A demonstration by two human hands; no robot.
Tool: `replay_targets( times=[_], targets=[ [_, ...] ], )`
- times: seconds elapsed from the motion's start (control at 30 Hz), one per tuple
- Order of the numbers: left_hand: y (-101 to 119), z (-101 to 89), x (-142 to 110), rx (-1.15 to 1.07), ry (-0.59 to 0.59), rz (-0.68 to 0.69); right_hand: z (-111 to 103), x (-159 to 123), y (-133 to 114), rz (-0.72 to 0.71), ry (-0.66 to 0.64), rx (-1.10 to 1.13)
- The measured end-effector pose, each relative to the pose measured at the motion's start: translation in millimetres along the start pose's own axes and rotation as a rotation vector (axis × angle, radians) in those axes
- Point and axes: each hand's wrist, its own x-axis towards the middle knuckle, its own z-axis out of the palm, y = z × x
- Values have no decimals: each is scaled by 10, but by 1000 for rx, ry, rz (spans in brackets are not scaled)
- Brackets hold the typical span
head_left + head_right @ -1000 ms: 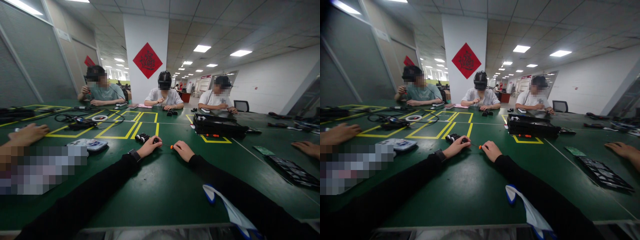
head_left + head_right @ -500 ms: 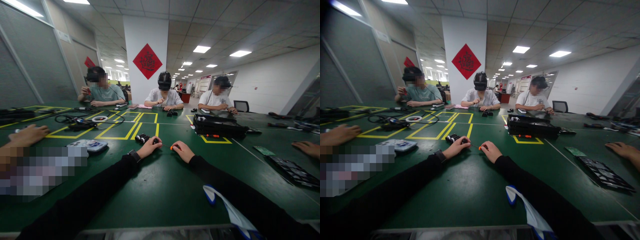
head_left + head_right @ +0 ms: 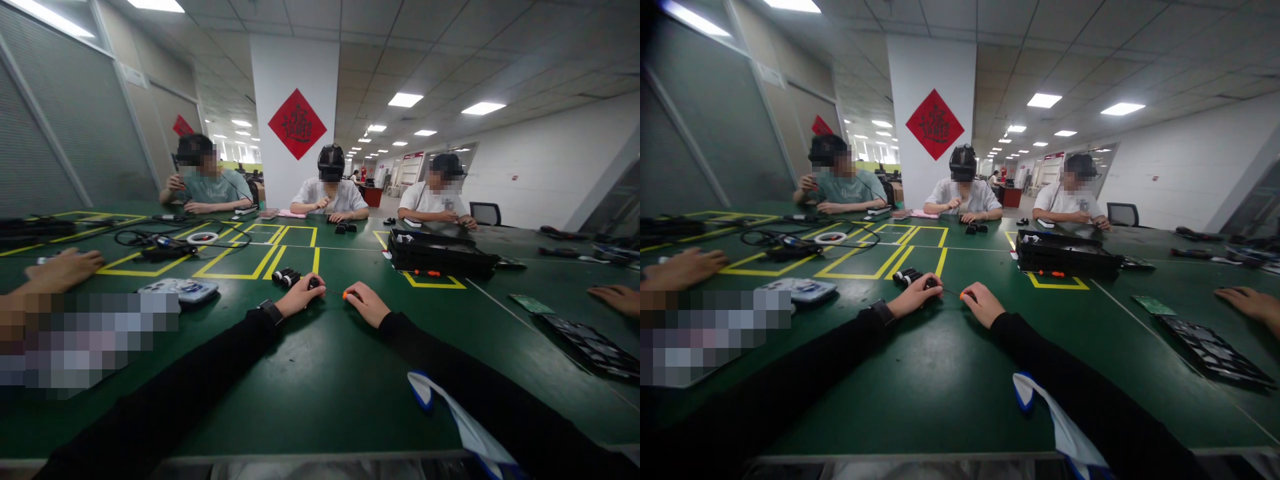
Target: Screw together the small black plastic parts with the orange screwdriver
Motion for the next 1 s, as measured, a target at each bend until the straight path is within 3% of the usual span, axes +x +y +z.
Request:
replay_targets(
  times=[0.3,0.5,0.77,1.0],
  targets=[
    [-88,-2,13,17,24,0,-7,-37,-89,27,-16,-9],
    [-119,4,24,38,-4,45,-26,-60,-170,94,-44,-186],
    [-98,-2,26,68,54,39,-31,-59,-185,-57,11,-162],
    [-50,-4,9,135,51,68,-39,-76,-178,41,-22,-230]
  ],
)
